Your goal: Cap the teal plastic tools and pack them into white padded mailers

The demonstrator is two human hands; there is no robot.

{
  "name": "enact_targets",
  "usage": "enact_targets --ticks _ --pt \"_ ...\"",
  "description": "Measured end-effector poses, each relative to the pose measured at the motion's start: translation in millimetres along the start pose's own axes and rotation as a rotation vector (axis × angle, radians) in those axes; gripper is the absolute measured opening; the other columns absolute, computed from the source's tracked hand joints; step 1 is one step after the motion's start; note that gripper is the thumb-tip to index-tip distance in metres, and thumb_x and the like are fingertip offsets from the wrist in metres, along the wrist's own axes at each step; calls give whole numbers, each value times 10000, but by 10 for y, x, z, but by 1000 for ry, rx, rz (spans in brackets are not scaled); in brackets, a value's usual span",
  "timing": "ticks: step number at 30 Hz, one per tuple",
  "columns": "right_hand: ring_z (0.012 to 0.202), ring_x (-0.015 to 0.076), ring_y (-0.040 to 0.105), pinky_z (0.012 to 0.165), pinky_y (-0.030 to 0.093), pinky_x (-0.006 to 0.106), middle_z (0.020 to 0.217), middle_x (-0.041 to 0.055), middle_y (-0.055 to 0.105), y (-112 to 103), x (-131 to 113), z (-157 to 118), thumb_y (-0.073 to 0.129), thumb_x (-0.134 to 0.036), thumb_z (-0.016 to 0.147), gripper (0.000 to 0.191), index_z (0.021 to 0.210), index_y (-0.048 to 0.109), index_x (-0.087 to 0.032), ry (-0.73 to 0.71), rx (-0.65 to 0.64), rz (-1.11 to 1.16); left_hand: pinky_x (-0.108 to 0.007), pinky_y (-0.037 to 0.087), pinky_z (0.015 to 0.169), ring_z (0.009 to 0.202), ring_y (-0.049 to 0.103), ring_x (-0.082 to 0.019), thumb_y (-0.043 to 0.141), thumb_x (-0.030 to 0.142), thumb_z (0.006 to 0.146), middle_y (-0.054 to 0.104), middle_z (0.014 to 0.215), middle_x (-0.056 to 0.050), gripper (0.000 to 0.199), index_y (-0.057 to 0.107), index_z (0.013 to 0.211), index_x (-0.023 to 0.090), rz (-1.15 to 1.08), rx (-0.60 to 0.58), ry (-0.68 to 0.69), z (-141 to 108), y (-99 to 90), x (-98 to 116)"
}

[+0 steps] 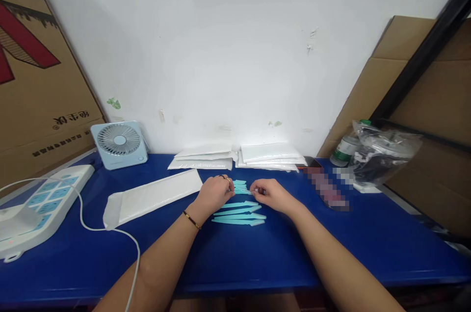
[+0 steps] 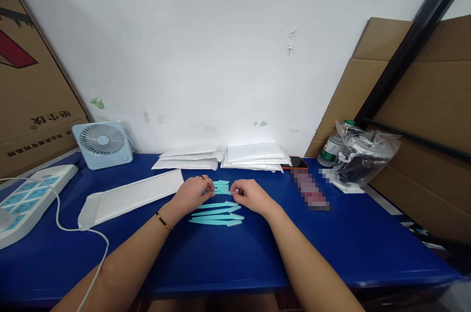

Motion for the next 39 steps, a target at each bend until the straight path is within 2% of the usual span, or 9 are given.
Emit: enact_targets --ticks 4,7,9,13,17,23,28,33,39 --pt "591 108 535 555 396 199 715 3 632 49 -33 -18 533 -173 768 149 832 668 -175 -38 -66 15 -263 386 670 756 594 -157 570 265 801 641 813 -2 107 643 740 213 -13 -47 60 -22 35 73" --pt "611 125 563 567 413 214 735 15 660 -6 9 -33 540 -227 795 166 848 691 -184 -17 -93 -2 -255 387 645 708 591 -150 605 360 780 639 761 21 139 644 738 234 -79 -109 58 -25 60 48" --pt "675 143 588 613 432 233 828 36 684 -105 92 -34 510 -237 821 205 893 696 -189 14 -2 -39 -253 395 648 740 597 -154 621 414 761 643 816 25 175 644 816 249 -107 -81 12 -12 53 -24" --pt "728 168 594 659 430 263 868 55 682 -265 314 -26 487 -193 808 225 915 684 -179 140 192 -209 -267 411 719 889 593 -187 620 338 764 632 957 -7 191 636 931 246 0 6 -98 27 43 -196" --pt "744 167 588 654 408 250 864 42 654 -212 379 -14 569 -227 756 143 846 675 -197 177 140 -296 -284 412 743 902 594 -201 608 314 776 641 931 -29 123 648 848 223 53 -40 -102 51 90 -247" --pt "741 164 579 629 373 238 853 34 645 -203 364 -57 597 -236 736 135 864 624 -203 254 141 -329 -278 410 720 859 602 -193 613 278 768 659 845 -14 85 633 831 226 14 -37 -97 55 82 -227" --pt "724 165 574 591 354 231 832 38 650 -215 460 -74 609 -236 739 70 799 619 -201 305 47 -347 -261 415 682 802 600 -174 582 276 786 650 840 1 77 622 833 230 -58 -1 -86 47 40 -197" --pt "657 142 553 552 348 222 777 18 637 -210 420 -66 598 -252 766 76 818 616 -201 280 81 -276 -236 413 643 770 590 -150 528 280 813 632 858 -12 116 615 853 215 -160 -3 -70 23 13 -137" --pt "598 139 543 544 379 239 672 5 613 -231 350 -54 638 -251 723 90 770 679 -186 219 148 -160 -235 409 652 764 585 -145 541 269 799 623 841 -5 99 617 833 214 -146 -5 -58 32 15 -125"
Point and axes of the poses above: each hand's wrist, its own z-axis towards the middle knuckle, its own y-axis out of the palm, x = y × z, the point moved 2 cm from there along z, towards the middle knuckle
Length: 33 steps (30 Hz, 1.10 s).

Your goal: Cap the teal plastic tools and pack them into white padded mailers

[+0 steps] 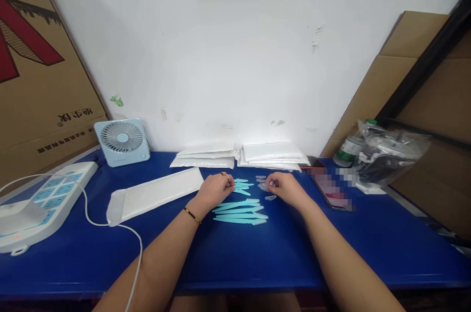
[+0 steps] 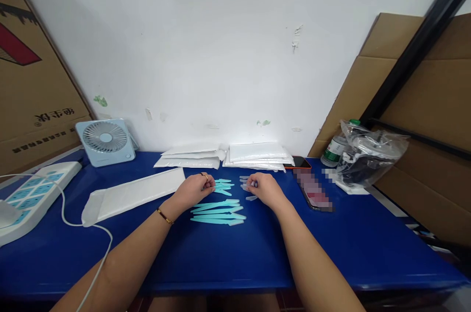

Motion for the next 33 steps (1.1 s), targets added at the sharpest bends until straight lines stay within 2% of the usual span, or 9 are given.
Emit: enact_targets --ticks 3,6,8,12,15,20,22,29,33 --pt "616 149 556 559 421 258 717 26 639 6 -34 0 634 -278 741 147 827 715 -190 -13 11 79 -234 410 655 768 583 -145 543 266 798 624 843 -7 97 616 835 214 -6 -2 3 0 -4 4" --pt "667 154 575 601 470 281 845 52 661 34 -98 -9 573 -324 806 217 901 723 -199 -108 -32 192 -238 415 658 776 584 -147 540 265 799 624 851 -7 99 619 836 218 0 -7 5 -11 -17 20" --pt "672 149 584 611 490 288 895 61 661 51 -123 -16 536 -349 836 254 936 714 -197 -117 -52 244 -242 423 668 782 587 -151 532 271 805 626 859 -12 109 619 840 213 6 -11 -4 -17 -24 29" --pt "561 123 584 548 495 264 723 11 633 57 -124 -13 539 -409 835 341 1086 618 -191 -19 -20 432 -246 434 674 782 591 -153 519 282 812 628 864 -16 123 610 848 209 -18 -3 -26 -18 -26 25" --pt "504 122 589 491 470 237 622 -5 610 59 -147 1 579 -457 805 353 992 620 -160 31 10 624 -241 434 652 777 588 -151 515 305 812 627 851 -13 136 607 845 211 -89 3 -31 -13 -20 11" --pt "435 123 585 422 447 226 604 22 646 97 -206 19 667 -505 723 362 768 628 -147 127 70 888 -241 435 644 750 584 -142 511 341 804 633 823 -8 170 605 833 203 -228 -7 -25 -4 -7 0" --pt "438 125 589 423 447 225 592 23 652 101 -204 21 693 -497 703 353 735 626 -152 137 109 951 -245 441 647 742 585 -144 515 353 797 637 818 -11 185 607 835 197 -265 -17 -35 1 -1 -2" --pt "658 173 674 632 540 288 695 56 710 66 -132 19 778 -393 638 322 841 702 -154 130 104 1003 -238 442 642 724 580 -132 526 343 791 635 795 -2 168 610 821 201 -281 2 -42 11 8 -17" --pt "825 211 691 758 548 323 816 76 730 60 -116 9 793 -350 630 354 915 706 -160 163 43 1048 -239 433 628 715 574 -134 522 352 789 634 793 -7 188 614 829 193 -290 -2 -49 11 12 -28"
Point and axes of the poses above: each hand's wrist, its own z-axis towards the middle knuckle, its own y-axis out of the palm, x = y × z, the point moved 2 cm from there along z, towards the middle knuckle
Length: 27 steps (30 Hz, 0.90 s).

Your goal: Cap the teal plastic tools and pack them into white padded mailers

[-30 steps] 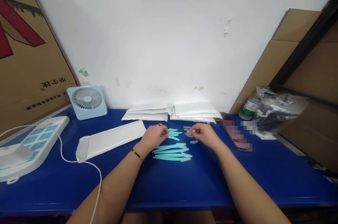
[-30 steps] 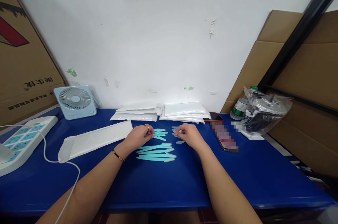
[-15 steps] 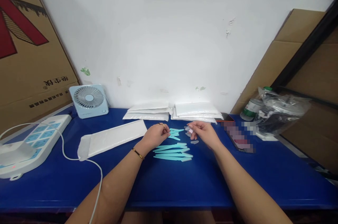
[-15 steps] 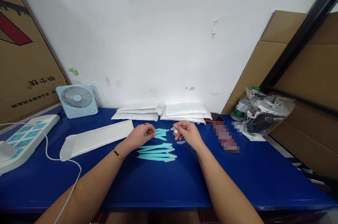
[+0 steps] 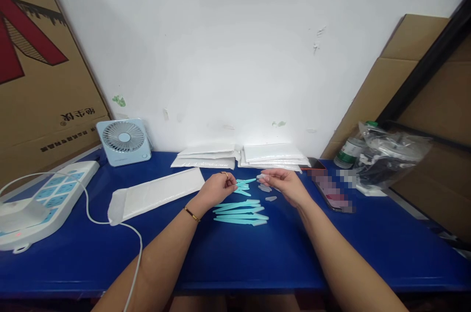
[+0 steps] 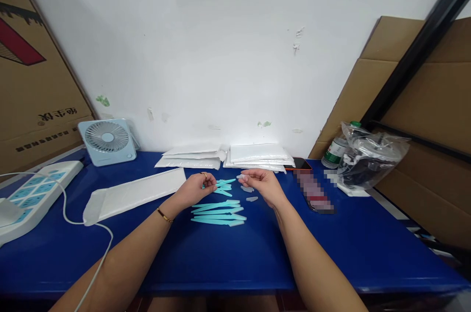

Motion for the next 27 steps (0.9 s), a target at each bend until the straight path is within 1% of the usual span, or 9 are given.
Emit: enact_targets --ticks 2,4,6,7,12,18,21,24,27 --pt "818 211 693 740 553 314 820 79 729 -10 3 2 787 -344 642 346 920 707 -154 25 -8 -2 -244 428 622 711 571 -139 520 357 785 634 787 -12 197 615 825 188 -8 -1 5 -1 -2 1" --pt "715 194 695 649 553 289 762 66 721 -22 6 9 778 -354 652 336 908 708 -149 26 -10 -25 -247 423 615 704 569 -141 521 359 780 632 779 -11 199 615 819 188 -15 2 6 -4 -7 5" --pt "600 164 672 553 525 259 687 40 701 -33 8 19 768 -368 662 324 896 707 -153 -3 -5 -43 -247 420 612 704 569 -141 520 358 780 632 777 -9 196 613 818 190 -21 0 6 -7 -13 11" --pt "575 154 661 534 512 250 664 31 692 -36 10 22 765 -370 665 314 887 706 -156 -22 -2 -43 -247 418 611 705 569 -140 520 355 780 633 778 -8 193 612 818 191 -22 -1 7 -9 -16 13" --pt "691 180 680 614 519 267 702 42 698 -23 30 25 774 -358 654 290 845 694 -155 -69 3 -40 -247 415 612 709 571 -142 522 358 777 640 786 -12 198 613 821 189 -22 -7 4 -5 -18 11" --pt "745 208 692 657 522 291 731 53 705 7 47 20 752 -396 674 353 911 652 -154 -76 -37 -154 -246 415 609 704 570 -144 527 358 773 637 782 -12 193 613 811 189 -48 -8 9 2 4 -2" --pt "750 212 693 679 525 307 710 49 710 39 54 14 742 -408 677 350 907 653 -160 -64 -64 -190 -246 414 606 703 570 -146 535 361 769 638 782 -14 196 617 811 188 -49 -8 9 0 8 -8" --pt "746 197 688 675 517 294 711 40 712 103 54 -7 731 -395 687 317 897 657 -170 -60 -109 -215 -241 417 606 704 572 -144 543 360 767 641 789 -12 197 624 821 189 -58 -13 9 -4 7 -7" --pt "662 166 666 607 494 266 703 39 708 174 48 -44 722 -385 691 293 875 663 -164 -28 -177 -257 -230 425 618 715 578 -141 564 366 755 648 811 -14 206 639 818 186 -82 -71 27 -21 17 20"
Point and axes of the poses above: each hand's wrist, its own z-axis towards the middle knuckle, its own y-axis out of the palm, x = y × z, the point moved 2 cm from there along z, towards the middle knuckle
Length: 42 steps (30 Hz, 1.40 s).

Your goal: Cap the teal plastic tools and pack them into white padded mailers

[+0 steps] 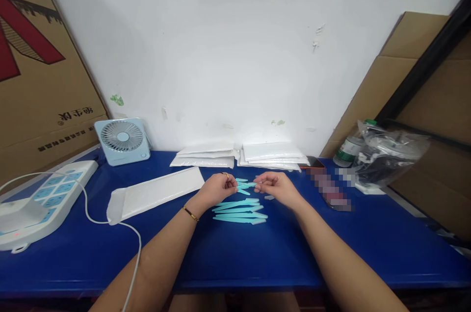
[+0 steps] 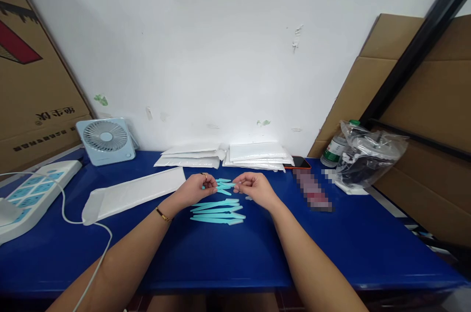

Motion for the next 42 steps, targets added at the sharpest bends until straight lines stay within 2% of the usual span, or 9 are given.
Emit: enact_targets --ticks 5,7,10,14,20,27,33,37,42 --pt "599 140 608 544 446 239 671 32 670 -45 -58 -48 705 -372 704 306 907 676 -146 36 -154 -120 -212 416 593 706 587 -137 559 413 763 651 799 -8 255 664 835 192 24 -182 24 -52 38 75" --pt "588 133 578 541 431 239 657 18 635 -164 -67 -57 673 -367 731 277 909 675 -156 15 -114 -256 -220 407 596 723 589 -146 561 426 770 648 813 -7 265 659 882 207 117 -150 16 -55 20 78" --pt "617 136 549 562 413 246 714 17 611 -343 -38 -65 675 -314 708 172 816 685 -180 -27 -60 -567 -243 409 660 800 592 -166 565 366 787 642 908 -17 215 644 933 229 336 -36 5 -34 -22 41" --pt "709 158 564 615 414 245 800 24 612 -397 58 -67 696 -228 646 109 748 680 -192 8 -161 -791 -270 409 747 897 588 -188 570 273 786 637 966 -25 139 653 893 236 522 4 -3 2 -23 -31" --pt "626 146 554 554 392 230 688 14 612 -315 67 -60 632 -230 708 64 745 635 -177 87 -167 -721 -270 414 738 871 597 -187 582 272 774 653 929 -25 98 648 821 216 497 -15 -44 11 -1 -51" --pt "587 143 578 544 412 228 642 4 587 -229 62 -16 612 -302 756 138 809 607 -175 62 -139 -433 -237 415 658 796 606 -161 591 280 757 671 844 0 82 635 784 216 380 -37 -51 18 9 -78" --pt "559 125 536 523 379 216 608 -6 573 -119 53 -3 617 -303 750 133 793 639 -178 20 -136 -452 -225 411 643 774 605 -143 595 303 760 667 830 18 99 631 802 221 332 -33 -40 39 31 -86" --pt "561 126 534 527 382 220 607 -10 573 -34 -22 -35 619 -320 750 149 812 647 -187 7 -128 -429 -226 402 649 768 593 -141 580 303 773 659 831 3 111 639 790 211 317 -43 22 19 34 -12" --pt "596 140 567 559 422 235 638 3 609 -6 -88 -81 621 -337 752 174 824 667 -186 24 -263 -378 -217 381 586 683 580 -126 586 361 769 651 759 13 165 654 800 214 202 -164 64 -59 64 105"
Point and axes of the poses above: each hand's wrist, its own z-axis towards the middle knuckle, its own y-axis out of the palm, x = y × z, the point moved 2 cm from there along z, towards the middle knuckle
